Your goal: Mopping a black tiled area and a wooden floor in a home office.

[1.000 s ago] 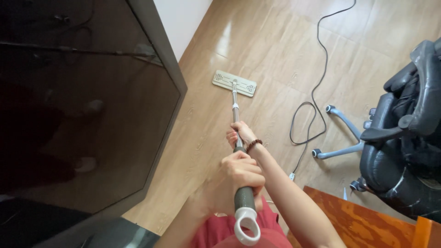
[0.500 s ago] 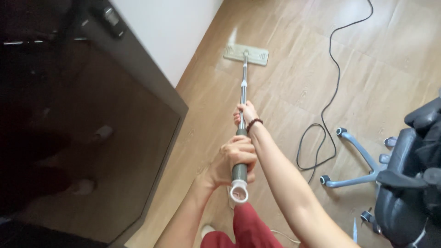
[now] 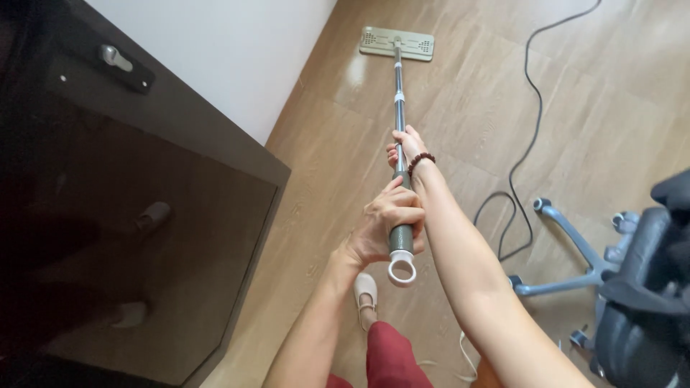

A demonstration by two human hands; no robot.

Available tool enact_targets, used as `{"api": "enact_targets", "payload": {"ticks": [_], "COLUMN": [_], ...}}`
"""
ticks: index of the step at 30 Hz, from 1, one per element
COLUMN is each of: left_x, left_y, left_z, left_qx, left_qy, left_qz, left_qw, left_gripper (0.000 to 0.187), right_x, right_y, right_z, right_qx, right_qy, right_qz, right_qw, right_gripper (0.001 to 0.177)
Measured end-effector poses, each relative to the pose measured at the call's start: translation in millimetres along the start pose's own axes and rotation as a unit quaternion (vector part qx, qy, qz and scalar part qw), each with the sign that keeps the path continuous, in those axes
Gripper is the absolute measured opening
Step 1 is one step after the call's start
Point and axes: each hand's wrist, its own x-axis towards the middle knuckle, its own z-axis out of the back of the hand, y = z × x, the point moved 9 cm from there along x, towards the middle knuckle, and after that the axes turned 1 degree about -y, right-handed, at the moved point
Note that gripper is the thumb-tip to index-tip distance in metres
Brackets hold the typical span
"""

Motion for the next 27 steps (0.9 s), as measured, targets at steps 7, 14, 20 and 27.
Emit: {"api": "enact_targets", "payload": {"ticks": [7,14,20,27], "left_x": [-56.4,-161.3,-285.8,-373.9], "left_y": [-55.2,-140.5,-221.8,-307.4], "left_z": [-29.2,-55.8,-64.1,-53.8], "left_qx": [-0.008,-0.043,-0.069,-0.088], "left_qy": [0.049,0.112,0.167,0.218], "left_qz": [-0.022,-0.063,-0.117,-0.144], "left_qw": [0.999,0.991,0.977,0.961], "left_gripper": [0.022,0.023,0.023,0.019], "right_x": [-59.3,-172.7,-251.7,-356.5], "right_y": [-61.4,-167.2,-299.0,-405.4], "right_z": [49.8,97.1,131.5,120.9], "right_qx": [0.027,0.102,0.143,0.227], "right_qy": [-0.003,-0.037,-0.013,-0.022], "right_qz": [0.006,-0.008,-0.002,-0.022], "right_qw": [1.0,0.994,0.99,0.973], "right_gripper": [0.024,0.024,0.024,0.02]}}
